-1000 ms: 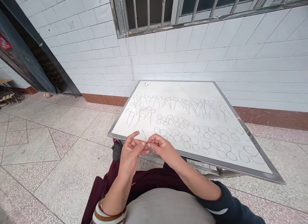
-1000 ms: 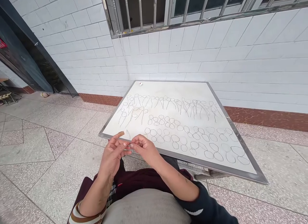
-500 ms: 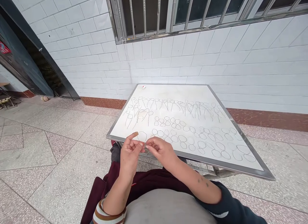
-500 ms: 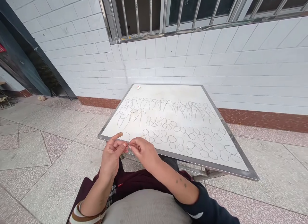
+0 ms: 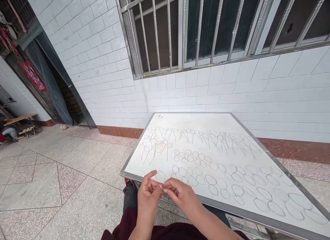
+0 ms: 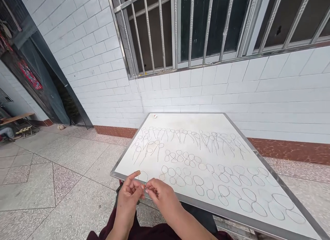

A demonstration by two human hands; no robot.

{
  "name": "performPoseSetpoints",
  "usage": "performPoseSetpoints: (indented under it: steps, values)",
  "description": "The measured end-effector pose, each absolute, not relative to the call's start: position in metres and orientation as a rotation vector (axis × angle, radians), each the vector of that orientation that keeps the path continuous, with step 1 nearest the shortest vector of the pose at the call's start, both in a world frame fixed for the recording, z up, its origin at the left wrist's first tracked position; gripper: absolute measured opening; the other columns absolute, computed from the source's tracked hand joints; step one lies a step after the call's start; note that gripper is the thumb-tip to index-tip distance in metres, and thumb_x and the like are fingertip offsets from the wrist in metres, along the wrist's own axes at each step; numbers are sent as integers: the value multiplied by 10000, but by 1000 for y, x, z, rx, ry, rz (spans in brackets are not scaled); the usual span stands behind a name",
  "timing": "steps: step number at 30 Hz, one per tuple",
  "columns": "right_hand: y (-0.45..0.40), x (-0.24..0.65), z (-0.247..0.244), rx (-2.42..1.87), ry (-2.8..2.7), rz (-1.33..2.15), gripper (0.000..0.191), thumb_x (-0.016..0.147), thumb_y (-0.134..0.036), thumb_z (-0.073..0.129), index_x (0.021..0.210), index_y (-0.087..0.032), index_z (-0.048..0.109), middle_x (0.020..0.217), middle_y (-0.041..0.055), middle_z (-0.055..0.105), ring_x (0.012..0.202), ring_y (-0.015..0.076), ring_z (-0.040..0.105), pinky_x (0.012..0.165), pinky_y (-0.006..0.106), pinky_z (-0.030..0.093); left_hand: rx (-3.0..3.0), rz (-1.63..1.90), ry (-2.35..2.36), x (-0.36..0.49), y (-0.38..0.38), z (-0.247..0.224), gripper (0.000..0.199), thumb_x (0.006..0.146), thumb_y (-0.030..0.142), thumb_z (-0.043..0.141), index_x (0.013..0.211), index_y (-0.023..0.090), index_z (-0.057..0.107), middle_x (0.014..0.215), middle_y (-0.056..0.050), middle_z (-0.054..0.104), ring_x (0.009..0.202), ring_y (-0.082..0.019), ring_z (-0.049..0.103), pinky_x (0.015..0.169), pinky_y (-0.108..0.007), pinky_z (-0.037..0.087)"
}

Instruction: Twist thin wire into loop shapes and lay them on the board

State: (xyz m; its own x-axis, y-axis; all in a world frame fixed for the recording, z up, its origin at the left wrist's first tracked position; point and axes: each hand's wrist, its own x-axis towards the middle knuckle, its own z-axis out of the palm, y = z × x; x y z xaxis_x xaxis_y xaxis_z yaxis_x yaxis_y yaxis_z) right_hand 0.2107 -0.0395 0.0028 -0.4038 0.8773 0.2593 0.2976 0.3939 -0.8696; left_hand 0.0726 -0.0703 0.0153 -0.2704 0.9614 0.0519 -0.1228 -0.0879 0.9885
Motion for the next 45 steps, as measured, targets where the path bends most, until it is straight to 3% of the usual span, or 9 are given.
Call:
performPoseSetpoints:
  steps: [11, 16, 20, 23, 28, 32, 40, 45]
  values:
    - [-42, 205, -3, -1059, -1793, 1178, 67, 836, -230, 491, 875, -225, 545, 729, -14, 566, 630, 127, 508, 576, 248, 396, 920, 1610, 1247, 75, -71, 15, 411, 766, 243, 681, 1161, 199, 577, 694, 44, 539, 557, -62, 434, 565, -187, 388]
    - [-49, 202, -9, -980, -1440, 1528, 138, 866, -352, 509, 841, -217, 496, 725, -19, 542, 586, 111, 496, 499, 222, 377, 894, 1703, 1227, 66, -68, 20, 392, 782, 228, 673, 1162, 216, 577, 710, 46, 527, 590, -65, 464, 581, -188, 410]
    - [-57, 199, -15, -925, -1254, 1631, 181, 871, -384, 534, 833, -214, 485, 784, -1, 593, 623, 110, 518, 538, 228, 410, 858, 1852, 1238, 64, -67, 29, 392, 769, 216, 687, 1147, 216, 586, 715, 44, 534, 602, -74, 509, 608, -207, 448]
    - [-59, 201, -16, -937, -1521, 1480, 143, 894, -352, 511, 842, -219, 520, 791, 8, 586, 655, 128, 535, 575, 254, 438, 815, 1913, 1233, 67, -66, 34, 404, 766, 224, 687, 1155, 217, 578, 738, 39, 532, 626, -82, 536, 623, -217, 474]
    - [-57, 203, -7, -899, -2089, 729, 109, 917, -280, 499, 903, -222, 590, 921, 62, 599, 804, 190, 559, 711, 337, 477, 827, 1846, 1242, 77, -68, 39, 388, 797, 245, 655, 1173, 233, 561, 811, 30, 513, 591, -67, 540, 600, -219, 483]
    - [-57, 199, -3, -924, -2308, 373, 203, 951, -260, 430, 909, -218, 623, 760, 55, 629, 732, 205, 554, 645, 335, 460, 834, 1847, 1201, 84, -69, 43, 344, 800, 244, 655, 1132, 230, 569, 813, 36, 488, 508, -33, 465, 497, -181, 420]
    - [-70, 194, -5, -977, -2318, 444, 329, 959, -187, 337, 1183, -198, 578, 722, 45, 665, 656, 179, 614, 564, 279, 429, 802, 1904, 1163, 86, -74, 51, 316, 799, 218, 668, 1106, 222, 593, 754, 42, 502, 525, -31, 409, 466, -157, 351]
    - [-79, 195, -5, -932, -2300, 562, 377, 930, -126, 318, 1219, -179, 555, 706, 32, 667, 622, 180, 617, 588, 295, 451, 764, 1892, 1114, 85, -76, 53, 353, 773, 208, 693, 1115, 217, 604, 740, 42, 506, 542, -39, 436, 445, -157, 334]
